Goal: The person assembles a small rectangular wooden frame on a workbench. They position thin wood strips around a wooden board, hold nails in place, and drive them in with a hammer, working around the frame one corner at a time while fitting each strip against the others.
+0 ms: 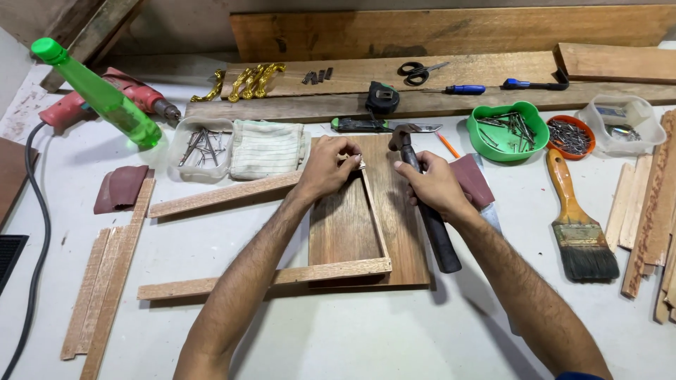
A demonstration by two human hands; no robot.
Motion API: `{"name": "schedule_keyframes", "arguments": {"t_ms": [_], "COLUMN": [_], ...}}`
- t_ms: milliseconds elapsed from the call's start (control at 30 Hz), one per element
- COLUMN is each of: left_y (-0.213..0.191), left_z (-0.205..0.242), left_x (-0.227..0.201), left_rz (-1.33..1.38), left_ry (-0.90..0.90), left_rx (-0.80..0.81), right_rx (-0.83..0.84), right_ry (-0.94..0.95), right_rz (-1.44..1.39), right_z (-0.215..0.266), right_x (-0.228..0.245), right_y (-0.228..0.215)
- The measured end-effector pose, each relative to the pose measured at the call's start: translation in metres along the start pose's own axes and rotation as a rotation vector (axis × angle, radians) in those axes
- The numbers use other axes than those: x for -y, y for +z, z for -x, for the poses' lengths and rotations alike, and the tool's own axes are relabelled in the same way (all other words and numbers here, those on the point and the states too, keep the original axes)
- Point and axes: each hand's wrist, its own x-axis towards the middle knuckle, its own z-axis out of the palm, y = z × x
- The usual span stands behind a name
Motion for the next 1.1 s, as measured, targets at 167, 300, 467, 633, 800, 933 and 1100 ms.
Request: {"name": "schedule_keyframes", "arguments": {"t_ms": [167,300,467,633,800,933,1100], "left_y": [0.001,0.000,0.007,-0.001,0.001,-0.002,-0.001], "left_z": [-0.003,-0.004,-0.005,0.001,0.003,0.005,0.005], "left_x": [-0.006,-0.014,0.001,-0.013,-0.011,-0.014,-0.010], "left_rz": [-0.118,-0.147,-0.126,-0.105,-0.042,-0.069,-0.129], "left_ry": [-0.003,-0.150,-0.111,-0.039,0.027,0.072,0.144], "left_rx": [0.004,0.059,0.045,0.009,-0.025,-0.029,0.016], "right_rx": [0.092,0.131,0.106,0.054,0.041,0.053,0.083], "right_ry": [0.026,0.044,0.005,-0.091,-0.134,-0.080,-0.035], "right_rz": [-0.086,-0.075,-0.071,0.032,0.178,0.166,0.168], "right_z": [0.000,0.001,-0.010,-0.020,-0.025,-0.020,-0.022], "right_x": [0.006,0.003,-0.001,0.000,-0.003,0.007,0.005], "right_y": [0.012,0.020,0.035,0.047,0.049,0.047,0.045]}}
